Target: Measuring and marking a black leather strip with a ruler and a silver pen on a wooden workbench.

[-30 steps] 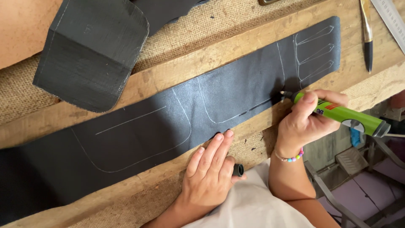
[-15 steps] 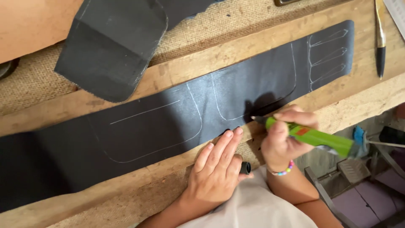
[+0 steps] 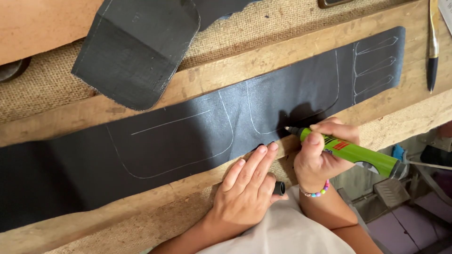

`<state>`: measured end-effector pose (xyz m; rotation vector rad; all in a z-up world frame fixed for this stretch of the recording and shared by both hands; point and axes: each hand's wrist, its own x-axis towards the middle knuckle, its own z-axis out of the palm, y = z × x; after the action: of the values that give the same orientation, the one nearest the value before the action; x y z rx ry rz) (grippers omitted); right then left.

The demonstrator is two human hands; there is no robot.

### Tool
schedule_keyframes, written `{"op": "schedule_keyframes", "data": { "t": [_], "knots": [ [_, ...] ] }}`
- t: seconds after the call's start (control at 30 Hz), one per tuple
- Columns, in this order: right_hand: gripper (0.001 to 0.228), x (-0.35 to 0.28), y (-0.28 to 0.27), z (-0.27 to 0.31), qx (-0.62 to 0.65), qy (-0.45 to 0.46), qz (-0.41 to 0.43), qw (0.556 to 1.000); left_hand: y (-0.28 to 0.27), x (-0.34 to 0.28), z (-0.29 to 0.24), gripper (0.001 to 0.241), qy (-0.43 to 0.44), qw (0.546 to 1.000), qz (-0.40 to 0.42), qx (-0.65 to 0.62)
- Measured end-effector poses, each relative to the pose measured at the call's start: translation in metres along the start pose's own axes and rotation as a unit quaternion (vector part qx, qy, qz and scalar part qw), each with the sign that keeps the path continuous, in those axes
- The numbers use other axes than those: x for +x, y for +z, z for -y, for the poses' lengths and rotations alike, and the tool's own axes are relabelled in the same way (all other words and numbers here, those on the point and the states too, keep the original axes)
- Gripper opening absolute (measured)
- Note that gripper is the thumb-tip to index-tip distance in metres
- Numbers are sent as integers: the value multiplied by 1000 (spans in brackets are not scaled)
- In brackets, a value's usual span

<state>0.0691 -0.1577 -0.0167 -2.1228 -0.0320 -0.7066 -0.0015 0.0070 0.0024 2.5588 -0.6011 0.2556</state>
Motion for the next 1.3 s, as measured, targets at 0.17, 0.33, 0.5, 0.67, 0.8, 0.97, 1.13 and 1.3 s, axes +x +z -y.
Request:
{"op": "schedule_keyframes", "data": {
  "t": [0.17,0.33,0.5,0.67,0.8,0.97,1.13,1.3],
  "knots": [
    [40,-5,2,4,6,7,8,1000,0,0,-1,55,-5,1000,4,-2],
    [41,-5,3,7,-3,2,20,1000,-1,1,0,55,-3,1000,6,-2],
    [40,-1,-1,0,-15,4,-10,1000,-1,0,1,55,0,1000,4,10],
    [38,-4,3,7,2,-1,7,1000,0,-1,-1,55,-6,1000,10,1],
    [38,-4,1,3,4,-2,6,1000,-1,0,0,55,-2,1000,9,-2],
    [38,-2,2,10,-2,3,29,1000,-1,0,-1,56,-5,1000,7,0],
    [5,4,-8,14,69,43,-1,997,2,-3,-2,57,-8,1000,12,-10],
    [31,2,-55,37,260,113,90,955,2,-5,3,53,-18,971,-105,-214]
  ]
}}
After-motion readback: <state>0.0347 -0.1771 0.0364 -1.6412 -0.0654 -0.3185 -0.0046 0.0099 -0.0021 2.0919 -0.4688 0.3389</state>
